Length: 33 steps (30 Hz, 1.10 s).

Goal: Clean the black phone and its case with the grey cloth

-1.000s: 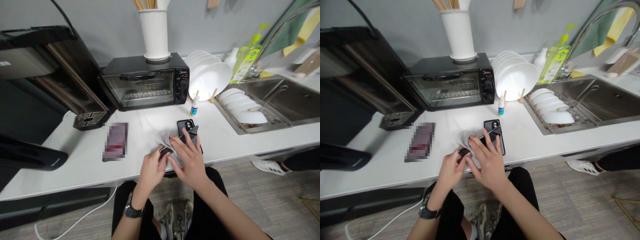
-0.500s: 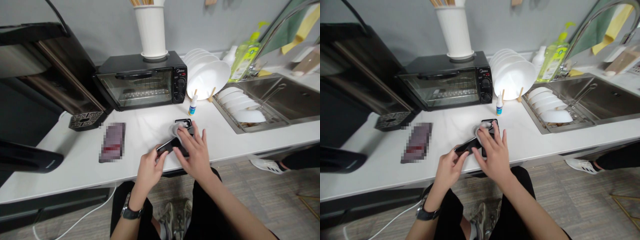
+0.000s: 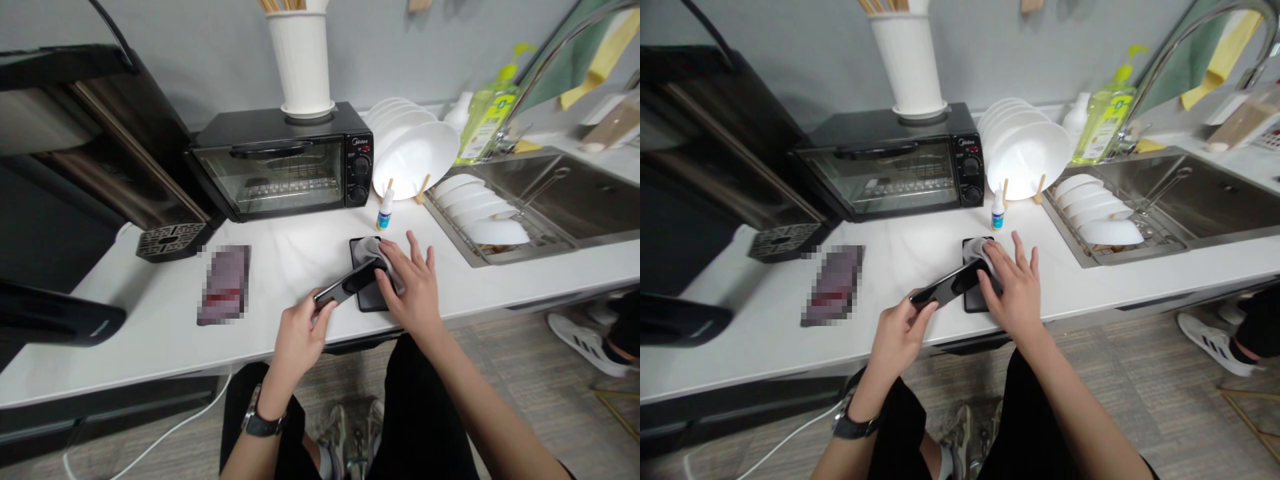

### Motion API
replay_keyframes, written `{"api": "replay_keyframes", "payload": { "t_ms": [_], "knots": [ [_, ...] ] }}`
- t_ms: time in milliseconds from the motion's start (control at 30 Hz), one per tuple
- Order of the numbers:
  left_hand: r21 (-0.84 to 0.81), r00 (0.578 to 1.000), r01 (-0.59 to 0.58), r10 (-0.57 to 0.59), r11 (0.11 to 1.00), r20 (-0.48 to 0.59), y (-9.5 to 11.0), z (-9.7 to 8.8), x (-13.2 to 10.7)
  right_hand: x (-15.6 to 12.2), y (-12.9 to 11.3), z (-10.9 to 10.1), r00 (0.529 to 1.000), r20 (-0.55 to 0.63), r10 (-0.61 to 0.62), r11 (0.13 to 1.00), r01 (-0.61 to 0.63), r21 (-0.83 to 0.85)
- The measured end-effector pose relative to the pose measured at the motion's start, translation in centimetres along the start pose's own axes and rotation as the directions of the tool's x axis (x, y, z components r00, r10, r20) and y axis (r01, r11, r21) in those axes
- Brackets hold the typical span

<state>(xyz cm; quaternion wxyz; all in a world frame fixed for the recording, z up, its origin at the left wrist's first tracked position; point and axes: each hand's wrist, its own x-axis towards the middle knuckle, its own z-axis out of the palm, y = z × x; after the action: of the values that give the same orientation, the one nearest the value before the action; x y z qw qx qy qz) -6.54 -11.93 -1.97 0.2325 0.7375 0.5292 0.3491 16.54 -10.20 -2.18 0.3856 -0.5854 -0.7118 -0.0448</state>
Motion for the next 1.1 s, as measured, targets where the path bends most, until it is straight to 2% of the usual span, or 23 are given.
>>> {"api": "replay_keyframes", "payload": {
  "t_ms": [67,167,300,400,467,567,733,833,933,1100],
  "knots": [
    [-0.003,1.0,0.007,-0.007,1.0,-0.003,0.1,0.0,0.0,0.1,0.8,0.1,0.998,-0.045,0.034,0.999,-0.035,-0.003],
    [-0.007,1.0,0.028,-0.028,1.0,0.007,0.3,-0.1,0.1,-0.2,0.2,0.3,0.999,-0.041,0.029,0.999,-0.03,-0.017],
    [-0.035,0.999,0.034,-0.034,0.999,0.014,0.3,-0.3,0.0,-1.1,-3.9,0.2,0.996,0.056,-0.072,0.997,0.072,0.008],
    [-0.044,1.0,-0.006,0.006,0.999,0.018,-0.2,-0.3,-0.1,-2.0,-7.3,0.2,0.962,0.156,-0.224,0.973,0.212,0.089],
    [-0.025,0.999,-0.045,0.045,0.999,0.017,-0.5,-0.4,-0.2,-2.3,-8.5,0.1,0.94,0.191,-0.284,0.957,0.266,0.117],
    [-0.009,0.999,-0.028,0.029,1.0,0.034,-0.5,-0.3,-0.2,-2.2,-7.6,-0.1,0.945,0.179,-0.275,0.96,0.26,0.103],
    [-0.033,0.999,0.024,-0.022,0.999,0.04,0.2,-0.3,0.0,-0.6,-2.0,-0.3,0.992,0.072,-0.108,0.994,0.108,0.006],
    [-0.014,1.0,0.019,-0.019,1.0,0.017,0.3,-0.2,0.2,0.1,-0.3,-0.2,1.0,0.002,-0.029,0.999,0.029,-0.035],
    [-0.024,1.0,0.024,-0.024,0.999,0.006,0.3,-0.2,0.2,0.0,-1.4,0.2,1.0,0.005,-0.023,1.0,0.023,-0.013],
    [-0.073,1.0,0.021,-0.02,0.997,0.016,0.1,-0.3,0.1,-1.9,-7.0,0.9,0.986,0.087,-0.144,0.987,0.137,0.079]
  ]
}}
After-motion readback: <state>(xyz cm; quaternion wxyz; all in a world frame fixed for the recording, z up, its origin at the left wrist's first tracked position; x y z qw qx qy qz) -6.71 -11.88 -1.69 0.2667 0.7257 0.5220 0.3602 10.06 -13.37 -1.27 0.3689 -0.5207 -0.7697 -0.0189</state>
